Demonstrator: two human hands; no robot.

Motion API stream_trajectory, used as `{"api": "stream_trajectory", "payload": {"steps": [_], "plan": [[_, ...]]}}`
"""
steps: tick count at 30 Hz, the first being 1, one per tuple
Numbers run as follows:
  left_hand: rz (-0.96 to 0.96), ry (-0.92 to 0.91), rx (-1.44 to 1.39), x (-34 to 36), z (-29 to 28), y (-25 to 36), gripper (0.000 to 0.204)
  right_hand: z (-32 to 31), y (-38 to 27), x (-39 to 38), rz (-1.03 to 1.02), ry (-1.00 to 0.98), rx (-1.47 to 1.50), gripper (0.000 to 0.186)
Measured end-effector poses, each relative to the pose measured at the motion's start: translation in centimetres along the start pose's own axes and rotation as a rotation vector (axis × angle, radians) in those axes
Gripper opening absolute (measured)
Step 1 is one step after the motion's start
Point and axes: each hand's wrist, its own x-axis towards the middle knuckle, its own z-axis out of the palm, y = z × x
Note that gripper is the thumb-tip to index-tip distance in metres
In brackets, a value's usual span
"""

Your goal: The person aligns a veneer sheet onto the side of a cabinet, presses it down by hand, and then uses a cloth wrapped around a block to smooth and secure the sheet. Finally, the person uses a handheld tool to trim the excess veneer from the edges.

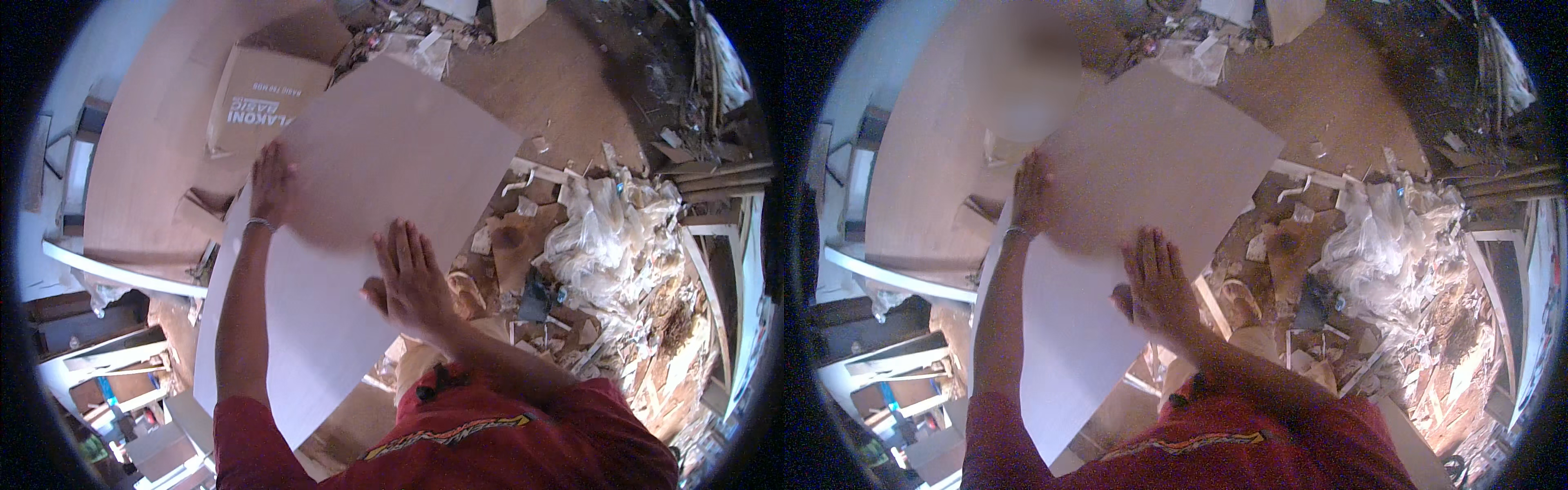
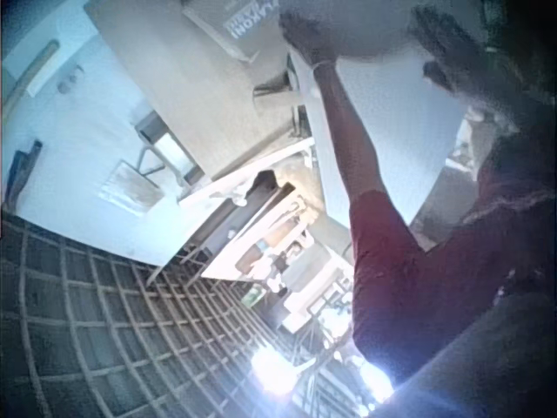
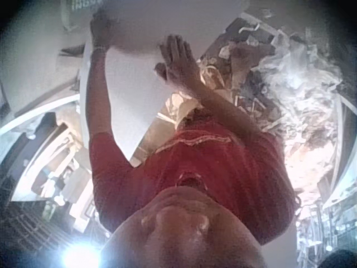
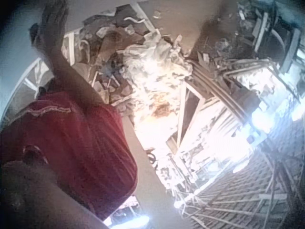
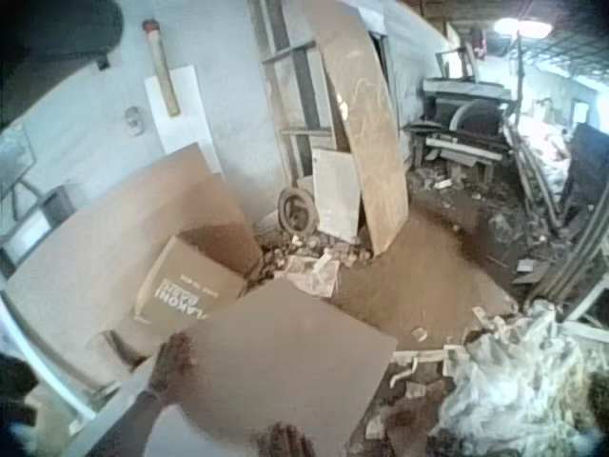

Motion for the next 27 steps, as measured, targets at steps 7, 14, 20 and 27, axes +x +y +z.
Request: {"api": "stream_trajectory", "payload": {"steps": [7,14,20,27], "plan": [[-0.271,0.057,0.055,-2.4,4.3,-15.6,0.07,-0.5,-1.4,-1.0,-0.037,-0.04,0.027,0.086],[-0.313,0.285,-0.023,-8.8,-0.3,-7.6,0.07,-0.1,-1.0,-0.7,0.033,-0.132,-0.163,0.088],[-0.555,0.249,0.117,-28.6,-0.5,-16.0,0.068,2.5,-2.4,-1.5,-0.162,-0.042,-0.327,0.085],[-0.872,0.234,0.198,-45.1,-1.1,-23.3,0.073,2.5,-2.8,-3.4,-0.062,-0.075,-0.254,0.08]]}}
